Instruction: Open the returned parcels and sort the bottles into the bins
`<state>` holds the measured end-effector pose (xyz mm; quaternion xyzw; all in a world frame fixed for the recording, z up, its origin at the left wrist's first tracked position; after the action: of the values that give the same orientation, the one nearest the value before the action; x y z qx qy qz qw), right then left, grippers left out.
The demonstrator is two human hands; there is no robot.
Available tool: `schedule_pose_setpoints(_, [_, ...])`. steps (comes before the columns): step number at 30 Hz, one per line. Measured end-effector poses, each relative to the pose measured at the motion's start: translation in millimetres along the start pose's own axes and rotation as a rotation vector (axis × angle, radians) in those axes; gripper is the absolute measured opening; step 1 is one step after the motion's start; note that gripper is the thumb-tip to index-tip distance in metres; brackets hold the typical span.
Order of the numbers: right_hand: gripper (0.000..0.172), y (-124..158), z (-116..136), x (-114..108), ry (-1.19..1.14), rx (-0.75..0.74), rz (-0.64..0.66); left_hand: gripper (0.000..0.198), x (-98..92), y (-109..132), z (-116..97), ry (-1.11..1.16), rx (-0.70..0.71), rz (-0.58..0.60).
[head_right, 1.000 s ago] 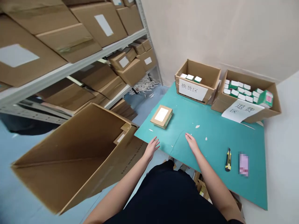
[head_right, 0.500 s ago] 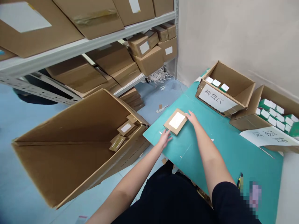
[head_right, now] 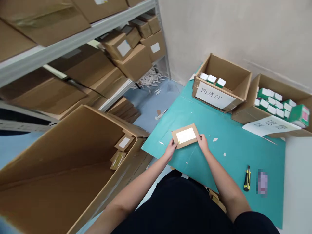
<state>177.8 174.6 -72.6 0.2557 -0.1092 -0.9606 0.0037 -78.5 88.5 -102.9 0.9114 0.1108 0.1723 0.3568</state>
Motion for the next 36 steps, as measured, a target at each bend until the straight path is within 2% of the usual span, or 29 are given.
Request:
schedule_pose_setpoints(3, [0.061,68.2,-36.4,-42.0,-0.07,0.088,-0.141,0.07,30.2,12.6,17.5,-0.074,0.034,0.121])
schedule_pose_setpoints(8, [0.054,180.3,-106.4,-108.3,-0.136,0.301,-0.401,0.079,100.0,34.1,70.4,-0.218,-0.074,0.371])
schedule_pose_setpoints(10, [0.052,213.5,-131.3,-126.5,-0.141,0.386,-0.456,0.08,124.9,41.2,88.1,-0.275,-0.114,0.448])
schedule_pose_setpoints(12, [0.051,234.2,-149.9,-139.8,-0.153,0.437,-0.473,0.079,143.6,45.7,98.9,-0.324,-0.145,0.496])
schedule_pose_setpoints(15, [0.055,239.2,-163.1,-153.0,-0.205,0.442,-0.452,0.077,156.7,44.1,98.8,-0.394,-0.178,0.475])
schedule_pose_setpoints(19, [0.062,211.1,-160.3,-158.8,-0.364,0.43,-0.397,0.07,153.3,31.7,79.5,-0.498,-0.246,0.238])
schedule_pose_setpoints(21, [0.061,191.7,-153.1,-158.1,-0.441,0.424,-0.371,0.064,158.8,30.5,71.8,-0.52,-0.286,0.182])
schedule_pose_setpoints(24, [0.058,169.0,-140.1,-159.7,-0.468,0.383,-0.36,0.053,178.8,36.5,67.6,-0.542,-0.302,0.23])
schedule_pose_setpoints(27, [0.062,164.5,-133.4,-166.6,-0.454,0.347,-0.394,0.052,191.3,44.0,60.9,-0.522,-0.198,0.259])
schedule_pose_setpoints(31, [0.065,180.3,-131.2,-176.2,-0.449,0.273,-0.455,0.052,184.3,50.5,53.3,-0.444,-0.052,0.224])
schedule_pose_setpoints(36, [0.068,196.7,-140.9,-167.6,-0.505,0.294,-0.415,0.048,171.5,53.9,62.0,-0.437,-0.09,0.235])
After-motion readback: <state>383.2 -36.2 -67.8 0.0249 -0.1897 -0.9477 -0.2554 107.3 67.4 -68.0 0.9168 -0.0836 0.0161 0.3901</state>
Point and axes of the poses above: each hand's wrist, its own y-axis away from the middle knuckle, its own x-axis out of the palm, z = x × y, the point moved 8 cm from there along -y, towards the middle knuckle, and after that the axes turned 7 degrees about -x, right-handed, at the moved point
